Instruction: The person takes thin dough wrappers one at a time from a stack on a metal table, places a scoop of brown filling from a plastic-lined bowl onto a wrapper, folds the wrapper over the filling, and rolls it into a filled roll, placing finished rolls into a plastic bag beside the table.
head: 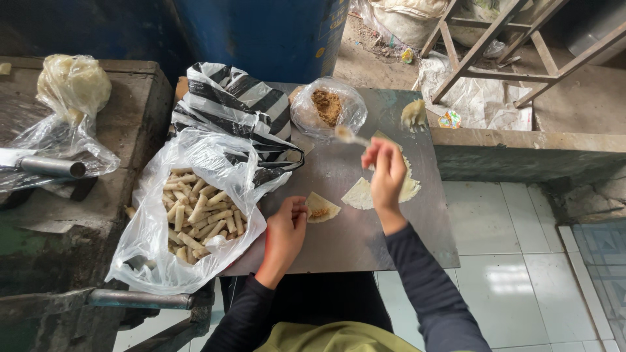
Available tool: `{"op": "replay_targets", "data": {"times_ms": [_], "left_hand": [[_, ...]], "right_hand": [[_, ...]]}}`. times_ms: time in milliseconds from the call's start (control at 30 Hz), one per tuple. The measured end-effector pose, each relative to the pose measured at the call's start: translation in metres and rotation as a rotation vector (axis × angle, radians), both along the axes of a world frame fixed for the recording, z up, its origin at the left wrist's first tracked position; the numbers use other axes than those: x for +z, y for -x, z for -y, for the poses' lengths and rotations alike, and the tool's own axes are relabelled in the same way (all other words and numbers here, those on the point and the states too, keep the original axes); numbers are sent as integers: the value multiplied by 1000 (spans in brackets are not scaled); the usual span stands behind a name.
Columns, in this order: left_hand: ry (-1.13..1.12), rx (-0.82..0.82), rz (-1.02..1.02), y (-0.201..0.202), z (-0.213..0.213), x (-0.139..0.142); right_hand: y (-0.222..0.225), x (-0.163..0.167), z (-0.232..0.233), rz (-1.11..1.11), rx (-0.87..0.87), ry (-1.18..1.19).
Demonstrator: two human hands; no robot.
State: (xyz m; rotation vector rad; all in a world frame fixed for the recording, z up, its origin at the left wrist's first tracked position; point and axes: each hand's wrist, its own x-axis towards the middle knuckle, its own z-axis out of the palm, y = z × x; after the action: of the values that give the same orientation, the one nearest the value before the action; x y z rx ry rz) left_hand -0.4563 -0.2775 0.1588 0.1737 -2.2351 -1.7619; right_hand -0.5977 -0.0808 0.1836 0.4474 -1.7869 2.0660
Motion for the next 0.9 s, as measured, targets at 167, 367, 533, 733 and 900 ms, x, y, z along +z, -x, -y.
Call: {"op": "replay_targets", "data": {"times_ms": [167,367,533,733,900], "left_hand": [[17,-1,-51,-2,-1,3],[89,-2,-17,12,-2,4],[182,23,-53,17,-4,1],[310,30,-195,17,-9,2],[320,37,-173,16,-11,6]], "right_hand": [[53,35,53,-156,-166,-689],[-25,40,48,-228,-227,-814],[-88,19,29,-38,-231,-990],[-101,-5,27,-36,-313,-1082],[-100,-10,24,26,-269,-1028]]}}
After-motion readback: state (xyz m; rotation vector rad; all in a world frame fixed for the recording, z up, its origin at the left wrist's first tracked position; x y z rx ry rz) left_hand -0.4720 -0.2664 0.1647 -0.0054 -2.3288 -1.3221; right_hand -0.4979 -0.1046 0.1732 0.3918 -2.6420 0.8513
